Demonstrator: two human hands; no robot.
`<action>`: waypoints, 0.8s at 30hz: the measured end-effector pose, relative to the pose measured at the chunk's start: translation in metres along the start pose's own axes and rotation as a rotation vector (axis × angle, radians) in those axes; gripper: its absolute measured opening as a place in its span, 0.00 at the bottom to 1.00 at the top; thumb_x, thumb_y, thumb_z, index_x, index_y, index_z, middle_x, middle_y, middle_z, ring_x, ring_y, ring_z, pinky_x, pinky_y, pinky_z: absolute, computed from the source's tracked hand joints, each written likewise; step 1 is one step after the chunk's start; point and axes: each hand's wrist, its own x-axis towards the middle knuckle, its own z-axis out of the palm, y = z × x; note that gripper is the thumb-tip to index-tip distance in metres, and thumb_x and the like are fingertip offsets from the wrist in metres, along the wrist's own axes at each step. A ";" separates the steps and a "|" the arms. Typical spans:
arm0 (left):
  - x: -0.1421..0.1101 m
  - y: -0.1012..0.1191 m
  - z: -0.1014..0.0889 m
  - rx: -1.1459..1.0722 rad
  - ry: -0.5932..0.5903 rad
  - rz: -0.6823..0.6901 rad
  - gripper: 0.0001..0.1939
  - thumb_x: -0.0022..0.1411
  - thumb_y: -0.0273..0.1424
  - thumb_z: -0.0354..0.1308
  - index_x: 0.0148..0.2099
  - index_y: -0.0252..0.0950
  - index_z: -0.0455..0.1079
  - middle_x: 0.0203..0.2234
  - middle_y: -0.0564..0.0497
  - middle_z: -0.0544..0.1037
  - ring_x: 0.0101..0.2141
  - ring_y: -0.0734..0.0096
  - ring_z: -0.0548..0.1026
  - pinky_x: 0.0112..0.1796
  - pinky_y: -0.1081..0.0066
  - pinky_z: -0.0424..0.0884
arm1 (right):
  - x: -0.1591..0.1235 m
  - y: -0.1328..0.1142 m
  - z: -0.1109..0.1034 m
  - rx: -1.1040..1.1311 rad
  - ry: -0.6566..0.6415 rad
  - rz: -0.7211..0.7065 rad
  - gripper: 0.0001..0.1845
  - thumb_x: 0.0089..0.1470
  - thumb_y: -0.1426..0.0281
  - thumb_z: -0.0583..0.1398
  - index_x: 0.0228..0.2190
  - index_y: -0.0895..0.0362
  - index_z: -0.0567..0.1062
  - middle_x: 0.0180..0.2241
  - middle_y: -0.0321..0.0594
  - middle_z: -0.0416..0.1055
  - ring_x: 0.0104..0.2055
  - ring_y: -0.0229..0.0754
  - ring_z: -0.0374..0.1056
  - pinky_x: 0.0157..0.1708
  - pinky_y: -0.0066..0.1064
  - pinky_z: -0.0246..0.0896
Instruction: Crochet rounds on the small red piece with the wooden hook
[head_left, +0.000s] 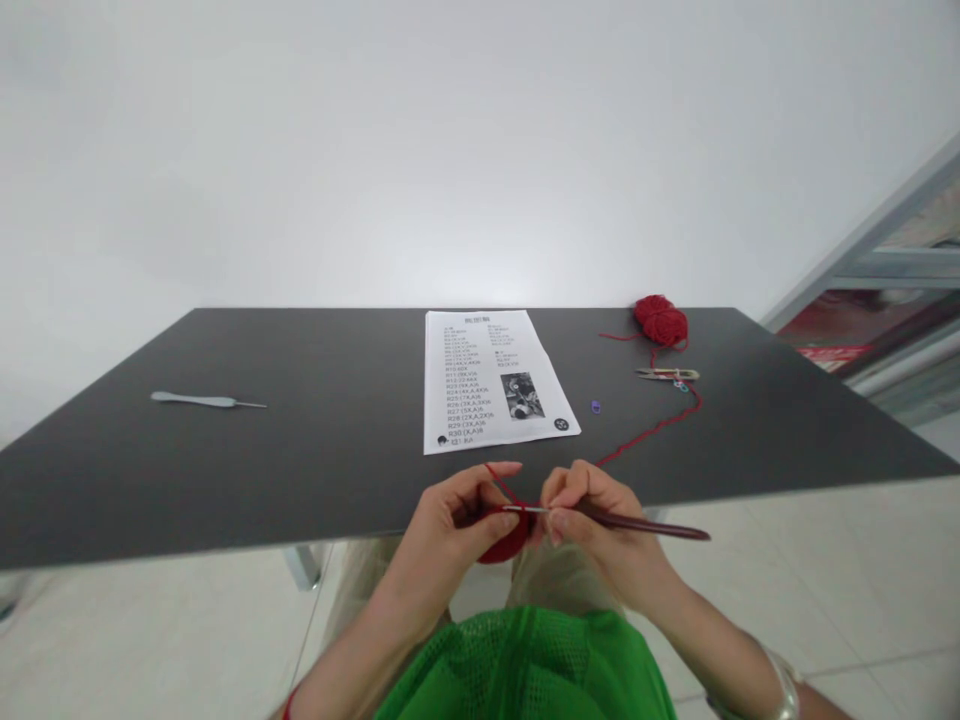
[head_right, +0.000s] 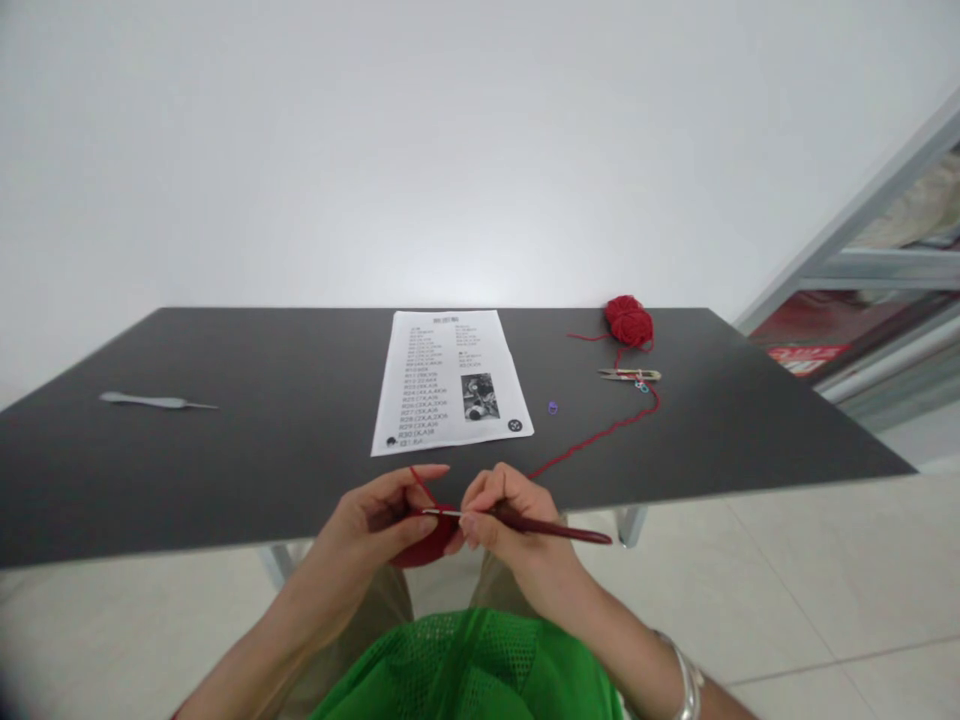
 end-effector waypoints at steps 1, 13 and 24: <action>0.000 0.000 0.000 0.003 0.011 0.008 0.17 0.47 0.27 0.67 0.43 0.35 0.77 0.22 0.56 0.73 0.25 0.74 0.70 0.29 0.73 0.65 | 0.001 -0.001 -0.002 -0.023 -0.015 0.003 0.13 0.50 0.65 0.67 0.24 0.56 0.69 0.24 0.32 0.67 0.22 0.34 0.64 0.23 0.27 0.61; -0.004 -0.001 -0.002 0.058 0.064 0.062 0.13 0.50 0.25 0.63 0.41 0.37 0.78 0.23 0.55 0.74 0.27 0.74 0.72 0.32 0.73 0.67 | 0.001 -0.005 0.002 -0.120 0.027 -0.095 0.11 0.51 0.67 0.66 0.24 0.56 0.69 0.23 0.32 0.67 0.24 0.35 0.62 0.23 0.26 0.58; 0.001 0.006 0.001 -0.025 0.101 0.008 0.17 0.45 0.26 0.67 0.41 0.35 0.77 0.22 0.56 0.76 0.25 0.75 0.71 0.29 0.75 0.65 | 0.008 -0.008 0.004 0.106 0.018 0.025 0.11 0.52 0.70 0.65 0.23 0.56 0.68 0.21 0.29 0.67 0.21 0.33 0.66 0.24 0.25 0.64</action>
